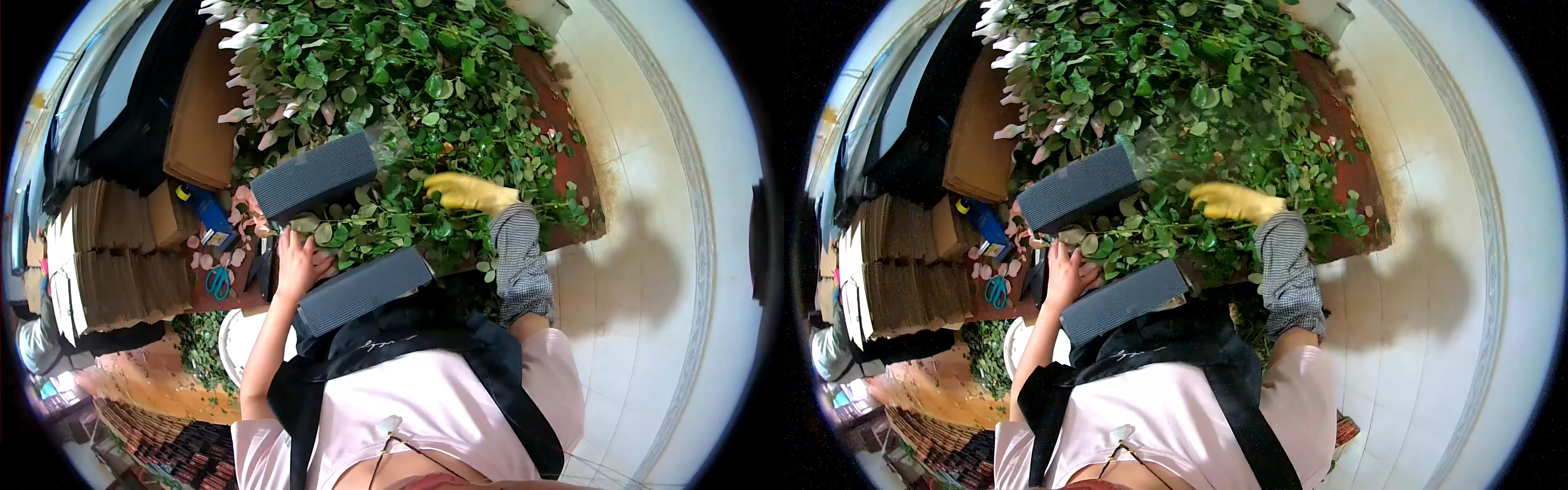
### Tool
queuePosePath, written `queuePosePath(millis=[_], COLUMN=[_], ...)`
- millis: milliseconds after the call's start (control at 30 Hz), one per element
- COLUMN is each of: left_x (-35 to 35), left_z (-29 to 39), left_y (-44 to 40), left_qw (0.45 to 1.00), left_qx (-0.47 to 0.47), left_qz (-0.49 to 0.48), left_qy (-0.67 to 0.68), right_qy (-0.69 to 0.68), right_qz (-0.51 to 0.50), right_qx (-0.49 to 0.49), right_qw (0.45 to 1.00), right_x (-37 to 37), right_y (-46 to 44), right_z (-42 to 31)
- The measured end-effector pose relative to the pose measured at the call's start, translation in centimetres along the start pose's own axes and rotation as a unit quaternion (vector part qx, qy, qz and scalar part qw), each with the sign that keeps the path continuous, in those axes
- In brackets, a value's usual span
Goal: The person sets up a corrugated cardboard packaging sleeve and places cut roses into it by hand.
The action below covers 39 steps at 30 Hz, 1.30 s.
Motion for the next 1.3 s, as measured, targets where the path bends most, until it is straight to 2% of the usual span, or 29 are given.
queuePosePath(millis=[67, 100, 133, 167, 200, 233, 267, 300, 333, 367, 400, 433, 533, 567, 633, 700, 733, 767, 800, 900, 933, 967, 1000, 1100, 1133, 1167, 1233, 1267, 1300], left_x=[-1.9, -2.2, -2.7, -3.1, -3.1, -2.3, -1.5, -1.2, -1.3, -1.4, -1.4, -1.5, -1.8, -1.8, -2.0, -2.4, -2.8, -3.6, -4.2, -2.9, -2.8, -2.8, -2.3, -2.6, -3.0, -2.6, -1.9, -2.1, -2.3], left_z=[-1.0, -1.0, -1.2, -1.3, -1.2, -1.0, -0.8, -0.7, -0.8, -0.9, -0.9, -0.9, -1.0, -1.1, -1.2, -1.4, -1.6, -2.1, -2.4, -1.7, -1.7, -1.8, -1.5, -1.5, -1.6, -1.3, -0.6, -0.8, -1.1], left_y=[0.4, 0.5, 0.8, 1.0, 1.0, 1.0, 1.0, 1.0, 0.9, 0.9, 0.9, 0.8, 0.7, 0.7, 0.7, 0.3, 0.1, 0.1, 0.0, 0.3, 0.6, 0.9, 0.8, 0.9, 1.1, 1.0, 0.9, 0.9, 1.0], left_qw=[0.986, 0.986, 0.979, 0.971, 0.972, 0.983, 0.989, 0.994, 0.993, 0.992, 0.991, 0.991, 0.993, 0.995, 0.995, 0.992, 0.990, 0.989, 0.988, 0.988, 0.988, 0.988, 0.984, 0.982, 0.983, 0.984, 0.985, 0.985, 0.982], left_qx=[0.049, 0.053, 0.082, 0.110, 0.110, 0.090, 0.070, 0.061, 0.069, 0.076, 0.082, 0.075, 0.055, 0.041, 0.025, 0.051, 0.039, 0.049, 0.029, 0.024, 0.034, 0.042, 0.046, 0.074, 0.072, 0.056, 0.047, 0.047, 0.051], left_qz=[-0.065, -0.061, -0.082, -0.102, -0.099, -0.048, 0.005, 0.007, -0.001, -0.010, -0.007, -0.020, -0.025, -0.023, 0.003, -0.024, -0.032, -0.036, -0.016, -0.022, -0.013, -0.005, 0.005, 0.000, 0.014, 0.024, 0.004, 0.005, 0.023], left_qy=[0.148, 0.147, 0.167, 0.186, 0.182, 0.156, 0.129, 0.086, 0.094, 0.103, 0.105, 0.107, 0.101, 0.089, 0.095, 0.110, 0.132, 0.134, 0.151, 0.154, 0.150, 0.147, 0.170, 0.171, 0.171, 0.168, 0.167, 0.168, 0.181], right_qy=[-0.119, -0.087, 0.128, 0.334, 0.487, 0.525, 0.481, 0.434, 0.376, 0.396, 0.389, 0.386, 0.264, 0.092, -0.152, 0.023, 0.213, 0.378, 0.396, 0.457, 0.431, 0.402, 0.419, 0.489, 0.485, 0.500, 0.415, 0.324, 0.325], right_qz=[0.199, 0.364, 0.404, 0.426, 0.379, 0.422, 0.471, 0.513, 0.560, 0.607, 0.638, 0.667, 0.705, 0.667, 0.489, 0.435, 0.381, 0.321, 0.293, 0.289, 0.302, 0.316, 0.365, 0.490, 0.538, 0.569, 0.613, 0.625, 0.625], right_qx=[0.093, 0.116, 0.081, 0.043, -0.016, -0.004, 0.077, 0.162, 0.185, 0.219, 0.201, 0.235, 0.233, 0.235, 0.331, 0.359, 0.372, 0.404, 0.446, 0.352, 0.400, 0.444, 0.425, 0.325, 0.254, 0.249, 0.242, 0.208, 0.208], right_qw=[0.968, 0.920, 0.902, 0.839, 0.787, 0.740, 0.736, 0.723, 0.714, 0.653, 0.633, 0.593, 0.616, 0.701, 0.793, 0.825, 0.819, 0.769, 0.747, 0.764, 0.751, 0.736, 0.715, 0.644, 0.641, 0.604, 0.627, 0.679, 0.678], right_x=[3.9, 5.4, 5.1, 4.7, 4.1, 3.8, 4.8, 6.2, 6.3, 6.5, 7.4, 8.4, 11.8, 13.4, 12.4, 7.9, 5.1, 2.1, 0.5, -5.9, -5.5, -4.4, -3.0, 3.9, 6.3, 8.4, 10.3, 11.5, 9.5], right_y=[-1.3, -3.0, -3.7, -4.4, -6.5, -7.5, -7.5, -7.2, -5.2, -3.1, -1.5, 0.5, 6.1, 6.9, 8.6, 9.3, 7.9, 6.7, 4.4, 2.2, 2.1, 2.3, 3.1, 7.0, 8.3, 9.2, 10.8, 10.9, 10.4], right_z=[0.4, 2.9, 3.8, 4.3, 6.2, 7.4, 8.7, 9.0, 5.7, 3.0, 1.4, -0.6, -4.5, -4.7, -8.3, -13.1, -14.2, -14.9, -11.8, -10.1, -9.5, -8.6, -8.8, -5.1, -3.3, -1.4, -1.4, -0.7, -3.6])
Point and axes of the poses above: each hand's wrist, its own y-axis away from the middle knuckle, its own x-axis out of the back of the hand, z = x × y, the point moved 6 cm from there along -y, towards the middle knuckle, and after that the axes turned 4 degrees about z, right-handed, at the moved point
